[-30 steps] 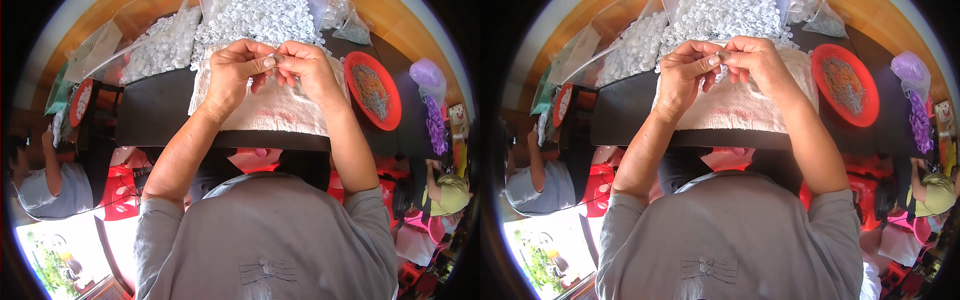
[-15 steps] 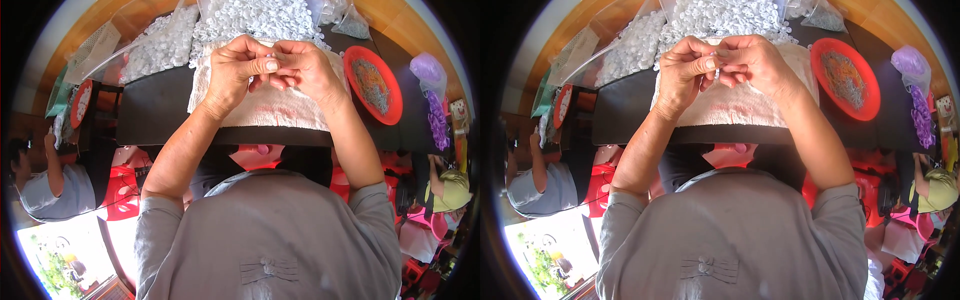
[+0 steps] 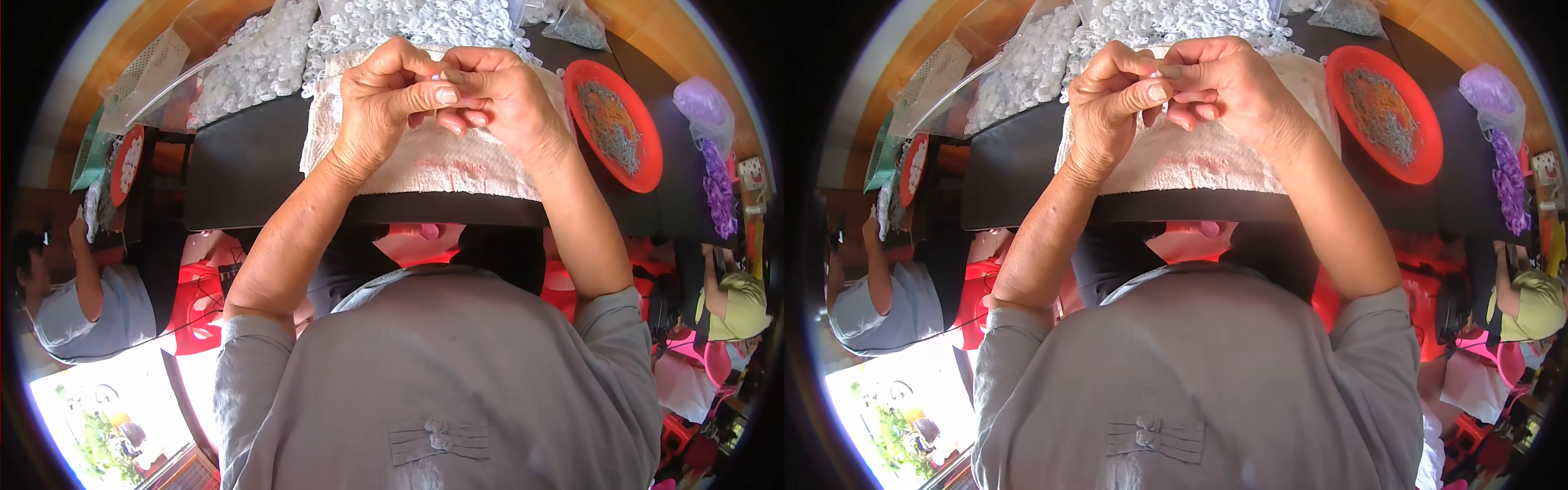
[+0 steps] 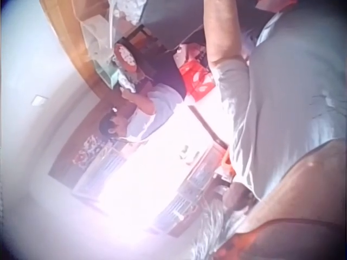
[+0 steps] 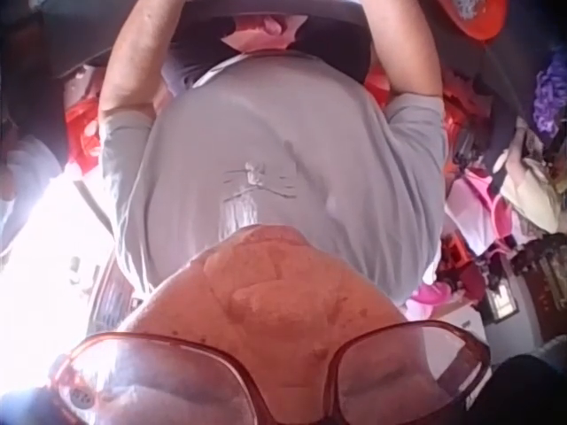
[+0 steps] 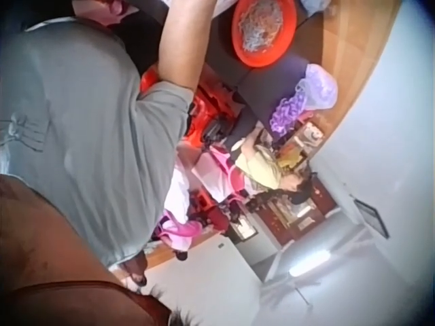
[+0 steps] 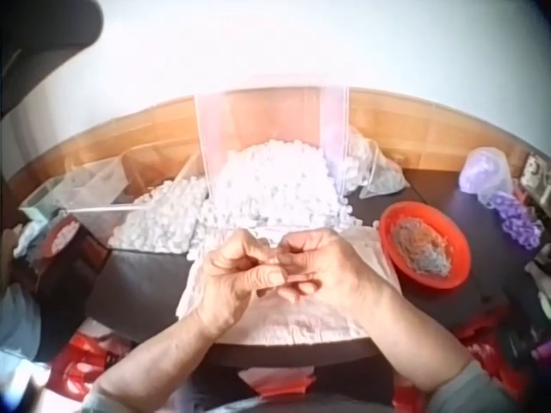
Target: Assembling small white plastic hardware components by hand at a workbench.
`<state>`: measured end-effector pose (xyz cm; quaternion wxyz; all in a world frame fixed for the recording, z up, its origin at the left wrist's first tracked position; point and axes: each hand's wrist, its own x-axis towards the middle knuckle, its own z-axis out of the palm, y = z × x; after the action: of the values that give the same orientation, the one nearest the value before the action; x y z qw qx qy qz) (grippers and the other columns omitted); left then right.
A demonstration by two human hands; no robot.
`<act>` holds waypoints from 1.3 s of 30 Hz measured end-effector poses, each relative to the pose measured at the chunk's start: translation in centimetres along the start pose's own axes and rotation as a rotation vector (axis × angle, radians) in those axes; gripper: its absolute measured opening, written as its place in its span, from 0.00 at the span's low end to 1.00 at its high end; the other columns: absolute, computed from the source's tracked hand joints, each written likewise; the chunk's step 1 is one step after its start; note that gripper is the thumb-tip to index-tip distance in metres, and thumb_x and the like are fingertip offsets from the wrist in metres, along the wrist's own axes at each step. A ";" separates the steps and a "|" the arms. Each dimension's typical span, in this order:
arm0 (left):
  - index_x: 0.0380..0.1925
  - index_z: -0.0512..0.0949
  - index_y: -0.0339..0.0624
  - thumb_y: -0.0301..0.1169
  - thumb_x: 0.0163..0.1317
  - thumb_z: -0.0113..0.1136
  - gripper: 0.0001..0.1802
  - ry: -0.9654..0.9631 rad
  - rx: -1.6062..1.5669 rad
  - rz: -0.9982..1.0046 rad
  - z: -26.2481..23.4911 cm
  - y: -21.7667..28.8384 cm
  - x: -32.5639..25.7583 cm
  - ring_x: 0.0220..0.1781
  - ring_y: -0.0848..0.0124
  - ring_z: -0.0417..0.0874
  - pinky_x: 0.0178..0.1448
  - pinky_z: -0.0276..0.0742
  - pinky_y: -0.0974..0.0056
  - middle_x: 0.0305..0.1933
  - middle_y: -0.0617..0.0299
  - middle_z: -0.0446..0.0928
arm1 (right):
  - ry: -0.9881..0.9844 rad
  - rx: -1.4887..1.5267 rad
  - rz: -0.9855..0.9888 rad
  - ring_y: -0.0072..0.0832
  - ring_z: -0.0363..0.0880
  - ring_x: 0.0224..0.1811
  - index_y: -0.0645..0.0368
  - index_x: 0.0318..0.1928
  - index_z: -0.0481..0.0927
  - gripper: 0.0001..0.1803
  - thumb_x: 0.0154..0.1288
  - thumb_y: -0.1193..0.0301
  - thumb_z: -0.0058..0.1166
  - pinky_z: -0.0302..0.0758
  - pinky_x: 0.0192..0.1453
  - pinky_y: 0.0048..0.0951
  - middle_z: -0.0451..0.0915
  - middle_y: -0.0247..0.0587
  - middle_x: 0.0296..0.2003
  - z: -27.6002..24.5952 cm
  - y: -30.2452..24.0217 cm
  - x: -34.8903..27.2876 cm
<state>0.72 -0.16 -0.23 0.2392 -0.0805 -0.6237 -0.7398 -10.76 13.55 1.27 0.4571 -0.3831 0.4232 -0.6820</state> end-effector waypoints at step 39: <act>0.38 0.75 0.33 0.16 0.51 0.69 0.15 0.108 0.173 0.088 0.4 -0.1 0.0 0.36 0.72 0.84 0.39 0.82 0.70 0.36 0.56 0.81 | 0.227 -0.309 -0.033 0.17 0.73 0.21 0.64 0.34 0.79 0.13 0.67 0.65 0.55 0.65 0.24 0.15 0.74 0.30 0.21 1.2 -1.0 -0.2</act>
<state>0.63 0.24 -0.22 0.3108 -0.0467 -0.6672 -0.6753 -9.87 13.73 2.62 0.3311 -0.3761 0.5654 -0.6552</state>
